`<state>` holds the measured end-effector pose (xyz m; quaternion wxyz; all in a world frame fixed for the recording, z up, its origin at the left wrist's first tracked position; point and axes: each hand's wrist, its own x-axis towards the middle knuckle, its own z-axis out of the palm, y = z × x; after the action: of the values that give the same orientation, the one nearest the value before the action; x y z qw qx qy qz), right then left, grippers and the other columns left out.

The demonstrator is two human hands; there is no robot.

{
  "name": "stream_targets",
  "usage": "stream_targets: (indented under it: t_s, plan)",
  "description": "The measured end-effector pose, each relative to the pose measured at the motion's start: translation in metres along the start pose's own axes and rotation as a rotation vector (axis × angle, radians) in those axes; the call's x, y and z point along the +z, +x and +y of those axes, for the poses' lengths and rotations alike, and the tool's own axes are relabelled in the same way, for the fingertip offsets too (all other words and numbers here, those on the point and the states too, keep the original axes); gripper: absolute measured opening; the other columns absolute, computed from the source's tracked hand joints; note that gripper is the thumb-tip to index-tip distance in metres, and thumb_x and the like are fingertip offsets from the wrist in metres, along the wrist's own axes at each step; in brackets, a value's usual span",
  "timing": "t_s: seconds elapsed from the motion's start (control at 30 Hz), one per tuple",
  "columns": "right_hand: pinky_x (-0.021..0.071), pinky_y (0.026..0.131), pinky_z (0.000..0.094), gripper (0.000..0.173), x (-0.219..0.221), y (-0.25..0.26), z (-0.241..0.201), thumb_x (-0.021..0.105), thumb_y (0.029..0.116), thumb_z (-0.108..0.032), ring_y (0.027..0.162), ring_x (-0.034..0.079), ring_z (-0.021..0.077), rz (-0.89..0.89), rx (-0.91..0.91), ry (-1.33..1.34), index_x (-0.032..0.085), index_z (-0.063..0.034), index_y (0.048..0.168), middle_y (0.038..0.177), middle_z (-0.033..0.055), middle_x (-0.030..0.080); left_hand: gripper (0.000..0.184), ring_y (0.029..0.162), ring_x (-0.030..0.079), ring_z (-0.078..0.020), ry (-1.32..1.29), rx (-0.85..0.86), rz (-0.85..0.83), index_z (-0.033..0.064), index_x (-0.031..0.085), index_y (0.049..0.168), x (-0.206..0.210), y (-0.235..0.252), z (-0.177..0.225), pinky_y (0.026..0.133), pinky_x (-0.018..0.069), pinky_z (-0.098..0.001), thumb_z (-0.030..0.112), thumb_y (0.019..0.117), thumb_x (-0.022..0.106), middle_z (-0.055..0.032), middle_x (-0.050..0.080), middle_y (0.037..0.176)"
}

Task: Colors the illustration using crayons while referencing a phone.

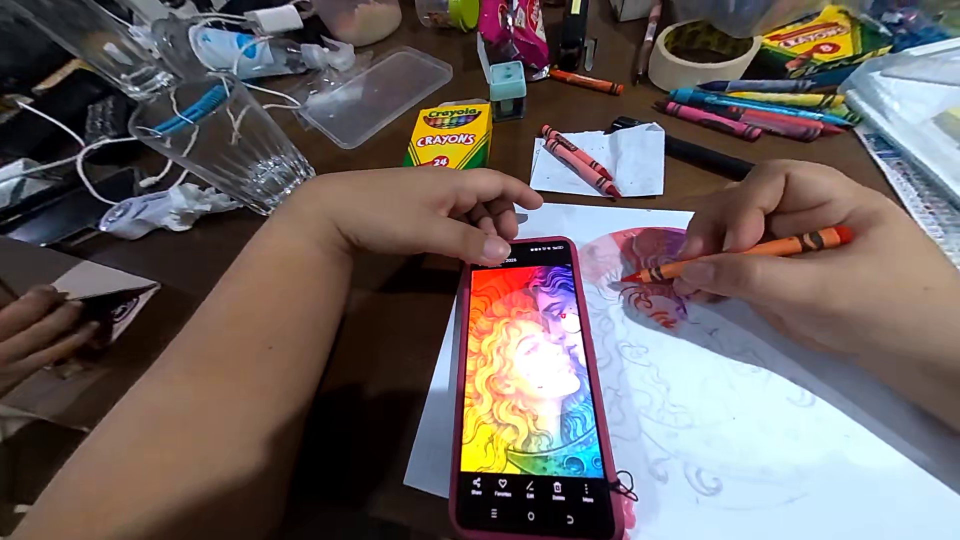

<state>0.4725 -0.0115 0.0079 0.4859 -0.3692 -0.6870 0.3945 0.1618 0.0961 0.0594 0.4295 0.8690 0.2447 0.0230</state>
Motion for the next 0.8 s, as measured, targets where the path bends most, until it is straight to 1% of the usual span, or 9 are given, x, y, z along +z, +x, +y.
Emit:
stream_targets:
  t_s: [0.07,0.17,0.23,0.3,0.43,0.53,0.6,0.77,0.8]
  plan:
    - [0.0557,0.061,0.0142,0.022,-0.0016,0.0002,0.0017,0.077,0.082,-0.012,0.075,0.064,0.001,-0.026,-0.023,-0.01,0.058,-0.0218,0.088,0.088,-0.0088,0.066,0.069,0.096,0.062,-0.0003,-0.007,-0.008,0.001,0.0061,0.047,0.146,0.0003,0.0001,-0.0002,0.08,0.0533,-0.0156,0.048,0.0923,0.06,0.006,0.065,0.108]
    - [0.0526,0.06,0.0115,0.022,-0.0004,0.0001,0.0002,0.075,0.0778,-0.009,0.072,0.063,-0.0013,-0.04,-0.049,-0.049,0.059,-0.0219,0.085,0.083,-0.0104,0.066,0.07,0.096,0.062,-0.0005,0.002,-0.025,0.006,0.0071,0.047,0.146,0.0006,0.0001,0.0014,0.08,0.0532,-0.0154,0.049,0.0916,0.061,0.0065,0.065,0.108]
    - [0.0542,0.058,0.0123,0.022,0.0001,-0.0004,-0.0011,0.074,0.0782,-0.008,0.069,0.063,-0.0019,-0.01,-0.043,-0.054,0.058,-0.0227,0.084,0.079,-0.0115,0.065,0.069,0.095,0.062,0.0002,-0.001,-0.022,0.005,0.0067,0.047,0.146,0.0008,0.0002,0.0015,0.078,0.0529,-0.0146,0.048,0.0917,0.061,0.0071,0.065,0.107]
    - [0.0551,0.057,0.0143,0.021,0.0003,-0.0005,-0.0013,0.073,0.0778,-0.008,0.066,0.063,-0.0013,0.029,-0.018,-0.044,0.059,-0.0235,0.081,0.076,-0.0118,0.065,0.07,0.095,0.062,0.0002,0.007,-0.018,0.003,0.0071,0.047,0.146,0.0003,-0.0004,0.0008,0.079,0.0532,-0.0147,0.049,0.0918,0.06,0.0068,0.065,0.108]
    - [0.0542,0.056,0.0143,0.021,-0.0001,-0.0005,0.0001,0.074,0.0782,-0.009,0.065,0.062,-0.0008,0.01,-0.014,-0.028,0.059,-0.0228,0.08,0.076,-0.011,0.064,0.07,0.096,0.063,0.0001,0.012,-0.031,-0.002,0.0096,0.048,0.146,-0.0004,0.0,0.0008,0.078,0.0533,-0.015,0.05,0.0912,0.06,0.0071,0.066,0.11]
    - [0.057,0.055,0.0171,0.022,-0.001,0.0002,0.0012,0.074,0.0784,-0.007,0.062,0.063,0.0005,0.016,-0.003,0.031,0.058,-0.0228,0.079,0.073,-0.0106,0.064,0.071,0.096,0.063,-0.0001,0.019,-0.024,0.0,0.0101,0.048,0.146,-0.0004,-0.0003,-0.0003,0.079,0.0535,-0.0152,0.052,0.091,0.061,0.0077,0.066,0.11]
    - [0.0558,0.054,0.0168,0.023,-0.0012,-0.0002,0.0007,0.073,0.0782,-0.007,0.062,0.062,0.0004,-0.001,0.001,0.018,0.057,-0.0229,0.079,0.073,-0.0108,0.063,0.07,0.096,0.062,0.0001,0.023,-0.015,0.01,0.0105,0.049,0.145,0.0001,-0.0005,-0.0011,0.079,0.0532,-0.0154,0.054,0.0911,0.06,0.0085,0.066,0.108]
    - [0.0536,0.054,0.0147,0.022,-0.001,0.0,0.0021,0.074,0.0764,-0.008,0.063,0.061,-0.0011,-0.017,-0.002,-0.013,0.058,-0.0234,0.077,0.074,-0.0112,0.062,0.069,0.096,0.063,-0.0006,0.015,-0.028,-0.002,0.0109,0.048,0.146,-0.0007,-0.0001,-0.0012,0.079,0.0541,-0.0155,0.052,0.0914,0.06,0.0074,0.065,0.11]
    - [0.0547,0.054,0.0154,0.023,-0.0011,0.0001,0.0024,0.074,0.0763,-0.008,0.063,0.061,-0.0006,-0.017,-0.002,-0.013,0.058,-0.0231,0.076,0.074,-0.0109,0.063,0.069,0.096,0.063,-0.0006,0.011,-0.028,-0.003,0.0108,0.048,0.145,-0.0008,-0.0001,-0.0011,0.078,0.0541,-0.0154,0.051,0.0914,0.061,0.0074,0.065,0.11]
